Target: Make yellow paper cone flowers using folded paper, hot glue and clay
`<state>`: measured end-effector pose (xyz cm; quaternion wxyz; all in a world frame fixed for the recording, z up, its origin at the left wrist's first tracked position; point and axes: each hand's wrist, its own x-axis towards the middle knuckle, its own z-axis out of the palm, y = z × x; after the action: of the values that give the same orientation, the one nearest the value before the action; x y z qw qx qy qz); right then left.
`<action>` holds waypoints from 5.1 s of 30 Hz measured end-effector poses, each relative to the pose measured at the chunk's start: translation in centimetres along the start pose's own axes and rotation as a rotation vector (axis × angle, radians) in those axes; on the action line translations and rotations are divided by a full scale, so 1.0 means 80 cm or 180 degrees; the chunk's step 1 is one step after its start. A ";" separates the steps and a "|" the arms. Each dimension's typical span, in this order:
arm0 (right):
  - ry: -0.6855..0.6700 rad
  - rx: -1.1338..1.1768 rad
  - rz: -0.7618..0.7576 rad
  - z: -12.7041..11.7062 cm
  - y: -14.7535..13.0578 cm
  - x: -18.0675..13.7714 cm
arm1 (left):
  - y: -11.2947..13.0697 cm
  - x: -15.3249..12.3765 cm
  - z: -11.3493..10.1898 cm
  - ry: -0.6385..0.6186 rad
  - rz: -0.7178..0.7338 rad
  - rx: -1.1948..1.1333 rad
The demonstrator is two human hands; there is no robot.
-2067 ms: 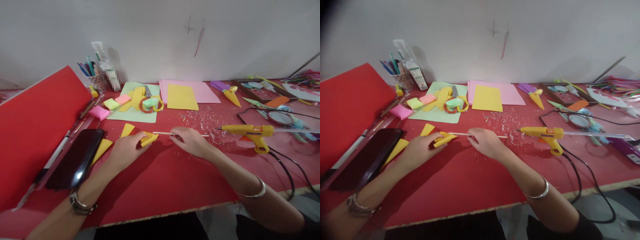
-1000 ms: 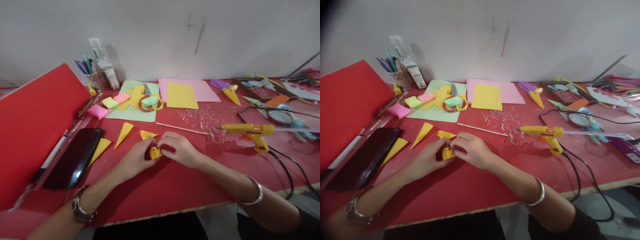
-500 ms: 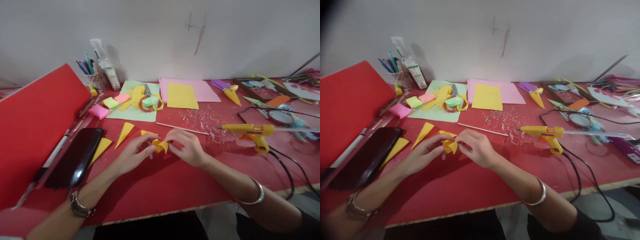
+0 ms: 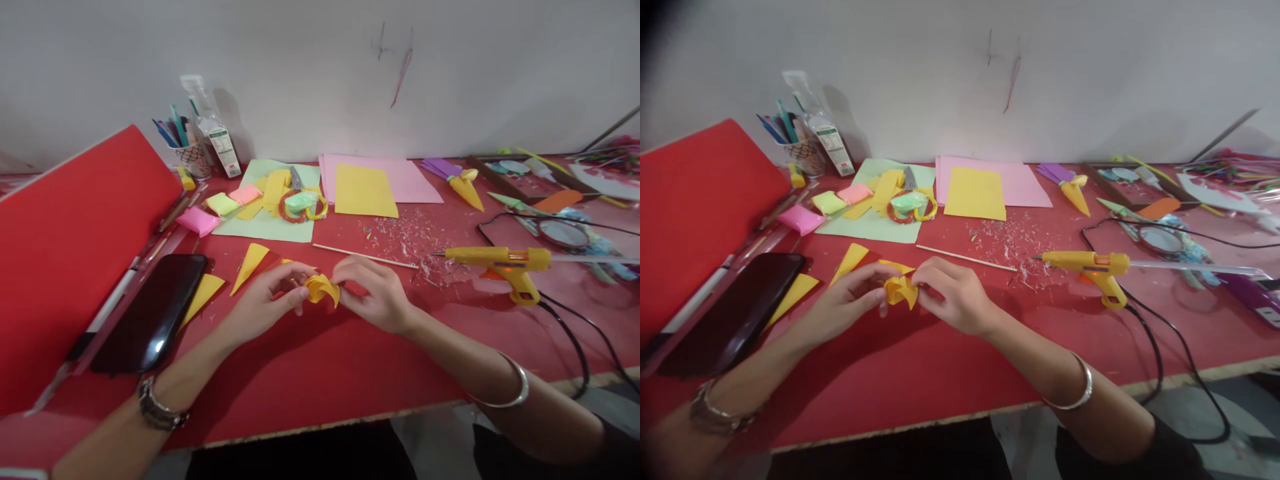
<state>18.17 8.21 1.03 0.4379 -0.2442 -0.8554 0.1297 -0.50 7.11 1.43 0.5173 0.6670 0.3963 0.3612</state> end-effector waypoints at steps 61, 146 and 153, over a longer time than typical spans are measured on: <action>0.0161 -0.0210 0.0090 -0.002 0.001 0.000 | 0.003 -0.001 -0.002 0.0352 0.0540 0.0468; 0.0223 -0.0400 0.0237 -0.005 0.000 0.003 | 0.002 0.002 -0.001 0.0940 0.0305 0.0960; 0.0217 -0.0532 0.0196 -0.008 0.006 0.003 | -0.003 0.002 -0.008 0.1324 0.0152 0.0909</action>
<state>18.74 8.75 1.32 0.4407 -0.3104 -0.8399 0.0629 -1.02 7.51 1.34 0.3166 0.6538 0.5253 0.4432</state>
